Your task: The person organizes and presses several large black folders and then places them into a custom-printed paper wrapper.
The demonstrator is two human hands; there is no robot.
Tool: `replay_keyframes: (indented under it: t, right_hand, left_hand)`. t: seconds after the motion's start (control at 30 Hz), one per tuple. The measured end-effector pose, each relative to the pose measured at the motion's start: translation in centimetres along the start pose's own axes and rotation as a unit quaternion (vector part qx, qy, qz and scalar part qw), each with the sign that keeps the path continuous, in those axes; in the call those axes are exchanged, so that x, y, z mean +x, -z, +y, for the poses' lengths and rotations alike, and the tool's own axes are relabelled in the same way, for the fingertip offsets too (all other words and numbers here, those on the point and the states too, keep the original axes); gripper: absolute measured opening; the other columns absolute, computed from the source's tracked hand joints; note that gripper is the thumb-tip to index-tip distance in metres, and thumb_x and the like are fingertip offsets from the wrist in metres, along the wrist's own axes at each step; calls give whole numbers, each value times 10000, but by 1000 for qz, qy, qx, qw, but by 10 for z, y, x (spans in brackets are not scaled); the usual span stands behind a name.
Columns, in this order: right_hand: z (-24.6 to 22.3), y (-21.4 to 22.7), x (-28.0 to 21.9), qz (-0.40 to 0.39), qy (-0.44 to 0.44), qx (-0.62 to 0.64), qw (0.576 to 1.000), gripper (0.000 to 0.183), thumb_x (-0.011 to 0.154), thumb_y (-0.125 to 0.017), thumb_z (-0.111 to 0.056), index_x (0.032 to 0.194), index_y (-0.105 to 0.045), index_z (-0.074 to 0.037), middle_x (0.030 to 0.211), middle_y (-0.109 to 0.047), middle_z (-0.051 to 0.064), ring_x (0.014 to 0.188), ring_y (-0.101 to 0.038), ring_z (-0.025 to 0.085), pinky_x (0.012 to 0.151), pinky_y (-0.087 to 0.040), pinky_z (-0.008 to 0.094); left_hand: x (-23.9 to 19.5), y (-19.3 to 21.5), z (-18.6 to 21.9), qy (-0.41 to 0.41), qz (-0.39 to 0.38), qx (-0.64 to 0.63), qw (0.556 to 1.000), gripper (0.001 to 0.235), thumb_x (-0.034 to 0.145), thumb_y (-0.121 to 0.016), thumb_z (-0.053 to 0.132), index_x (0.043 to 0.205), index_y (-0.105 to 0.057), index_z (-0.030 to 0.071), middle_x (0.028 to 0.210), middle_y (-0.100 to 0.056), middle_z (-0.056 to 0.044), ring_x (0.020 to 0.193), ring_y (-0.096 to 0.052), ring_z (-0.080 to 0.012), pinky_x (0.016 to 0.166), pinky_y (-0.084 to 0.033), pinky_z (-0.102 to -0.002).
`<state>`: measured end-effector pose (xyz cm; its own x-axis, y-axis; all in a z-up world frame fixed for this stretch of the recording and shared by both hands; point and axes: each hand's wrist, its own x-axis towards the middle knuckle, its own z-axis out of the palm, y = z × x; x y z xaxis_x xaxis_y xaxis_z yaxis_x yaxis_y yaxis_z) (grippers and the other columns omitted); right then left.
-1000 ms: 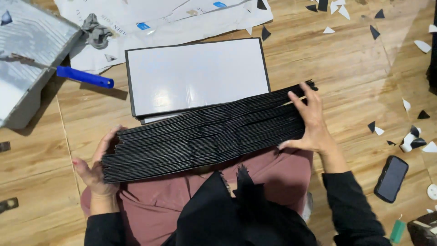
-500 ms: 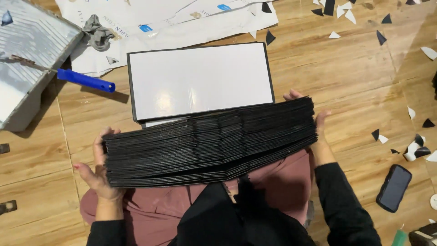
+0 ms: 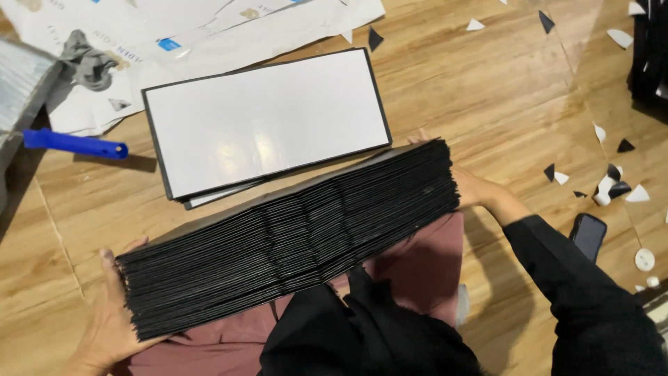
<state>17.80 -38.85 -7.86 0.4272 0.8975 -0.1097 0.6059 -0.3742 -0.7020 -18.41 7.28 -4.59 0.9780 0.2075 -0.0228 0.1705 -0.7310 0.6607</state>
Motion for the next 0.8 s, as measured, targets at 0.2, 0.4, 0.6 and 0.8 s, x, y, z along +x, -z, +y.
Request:
replay_keyframes:
  t: [0.2,0.4,0.6,0.8]
  right_hand:
    - [75,-44,-11,9,-59,56,997,724,557,-729,-257,1141,-389,5,1173,-339,115,1064,-315,226,898,-290,317]
    - [148,-85,-13,9,-93,107,990,503,534,-808,-241,933,-585,-29,891,-579,52,779,-502,174,707,-447,302]
    - [68,-61,46,69,-363,384,846,1234,298,-917,-74,1361,-293,-23,1385,-316,188,1268,-298,299,1034,-293,434]
    - [63,-47,68,194,-248,561,765,786,554,-581,-2,1293,-316,23,1171,-464,188,1006,-455,251,869,-379,307]
  left_hand:
    - [6,-21,-62,17,4,-35,999,1346,493,-703,2,1315,314,322,1345,-429,-173,1112,-508,-258,943,-397,-297]
    - [15,-28,-99,119,38,-167,978,1069,575,-584,-33,1338,130,189,1320,-402,-184,1091,-460,-278,937,-355,-319]
    - [26,-44,-129,240,87,-309,916,808,665,-457,-79,1365,-79,57,1292,-373,-199,1068,-408,-304,929,-311,-346]
    - [49,-53,-173,364,91,-401,836,431,834,-388,73,1240,-339,-62,1233,-393,-182,1071,-380,-279,954,-265,-328]
